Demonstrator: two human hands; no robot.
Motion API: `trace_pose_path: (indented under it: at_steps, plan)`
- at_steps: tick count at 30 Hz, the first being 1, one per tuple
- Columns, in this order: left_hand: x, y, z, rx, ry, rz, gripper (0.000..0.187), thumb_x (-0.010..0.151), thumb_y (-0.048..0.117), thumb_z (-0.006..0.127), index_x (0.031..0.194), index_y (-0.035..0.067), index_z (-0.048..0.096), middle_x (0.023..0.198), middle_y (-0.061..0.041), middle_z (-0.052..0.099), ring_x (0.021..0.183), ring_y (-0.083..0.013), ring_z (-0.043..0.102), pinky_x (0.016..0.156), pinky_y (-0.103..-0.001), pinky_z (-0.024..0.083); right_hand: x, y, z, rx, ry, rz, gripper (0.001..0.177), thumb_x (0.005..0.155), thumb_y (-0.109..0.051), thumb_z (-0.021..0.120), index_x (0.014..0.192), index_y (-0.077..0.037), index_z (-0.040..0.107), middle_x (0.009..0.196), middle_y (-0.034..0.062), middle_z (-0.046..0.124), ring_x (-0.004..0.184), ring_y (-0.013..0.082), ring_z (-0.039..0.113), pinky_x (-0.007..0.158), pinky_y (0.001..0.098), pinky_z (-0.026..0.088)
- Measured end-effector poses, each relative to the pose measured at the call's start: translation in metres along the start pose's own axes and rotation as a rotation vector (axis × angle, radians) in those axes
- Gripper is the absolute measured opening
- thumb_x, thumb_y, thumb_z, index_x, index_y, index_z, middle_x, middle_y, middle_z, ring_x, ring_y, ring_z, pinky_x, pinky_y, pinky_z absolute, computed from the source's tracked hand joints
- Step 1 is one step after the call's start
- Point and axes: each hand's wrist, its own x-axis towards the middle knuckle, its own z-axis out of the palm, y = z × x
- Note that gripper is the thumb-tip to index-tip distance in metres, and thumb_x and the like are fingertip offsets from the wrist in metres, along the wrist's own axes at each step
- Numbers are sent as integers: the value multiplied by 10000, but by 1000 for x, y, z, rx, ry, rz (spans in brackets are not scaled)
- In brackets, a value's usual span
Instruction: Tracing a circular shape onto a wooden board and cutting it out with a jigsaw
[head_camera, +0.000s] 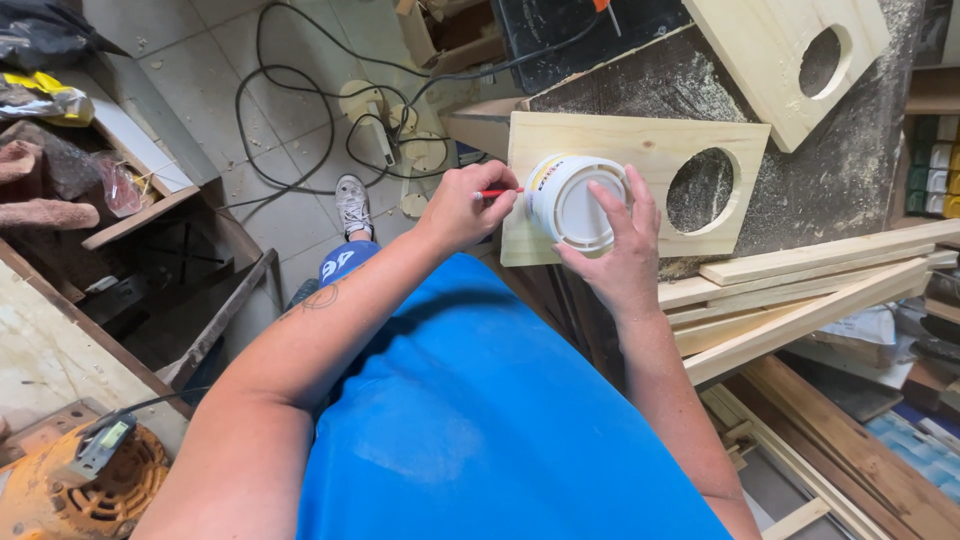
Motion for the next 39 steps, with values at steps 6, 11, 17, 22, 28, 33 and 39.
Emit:
trace_pose_path:
  at_steps: [6, 11, 17, 22, 28, 33, 39]
  plan:
    - [-4, -4, 2, 43, 29, 1, 96, 928, 209, 750, 1019, 180, 738, 875, -79, 768, 872, -299, 743, 769, -406, 605, 1, 0, -1, -3, -8, 8, 867, 727, -199, 998, 1494, -233, 595, 1657, 184, 286, 1454, 504, 393, 1093, 662, 499]
    - [-3, -3, 3, 23, 48, -7, 70, 911, 185, 756, 980, 173, 749, 839, -83, 766, 816, -280, 746, 737, -368, 601, 0, -2, -4, -23, -32, 27, 864, 734, -242, 998, 1498, -242, 594, 1671, 180, 285, 1470, 501, 390, 1105, 675, 490]
    - [4, -5, 7, 21, 55, -29, 60, 912, 202, 757, 971, 189, 754, 795, -101, 745, 763, -297, 744, 696, -376, 592, 0, -12, -6, -71, -54, 78, 861, 727, -228, 1002, 1493, -202, 610, 1687, 223, 289, 1485, 530, 389, 1117, 706, 465]
    - [13, -12, 13, 33, 64, -27, 40, 910, 187, 754, 949, 182, 758, 769, -127, 737, 736, -327, 736, 674, -394, 586, 1, -15, -5, -103, -73, 100, 856, 733, -239, 999, 1494, -176, 613, 1694, 235, 287, 1491, 529, 387, 1114, 710, 463]
    - [26, -28, 25, 111, 114, 56, 47, 925, 231, 732, 922, 186, 718, 728, -91, 739, 731, -308, 750, 682, -403, 609, 0, -18, -5, -126, -75, 96, 845, 741, -236, 992, 1493, -160, 614, 1689, 255, 284, 1489, 549, 376, 1104, 730, 463]
    - [20, -27, 24, 206, 130, 142, 72, 920, 192, 740, 919, 188, 668, 758, -44, 745, 817, -295, 754, 730, -403, 625, 1, -22, -6, -140, -84, 93, 817, 740, -239, 989, 1469, -133, 635, 1686, 266, 291, 1499, 554, 353, 1096, 732, 462]
    - [52, -37, 35, 241, 158, 173, 73, 927, 204, 704, 901, 236, 644, 719, -26, 711, 816, -308, 743, 755, -421, 625, 0, -32, -6, -223, -41, 17, 729, 787, -247, 948, 1438, -87, 661, 1669, 250, 349, 1567, 447, 277, 1207, 603, 398]
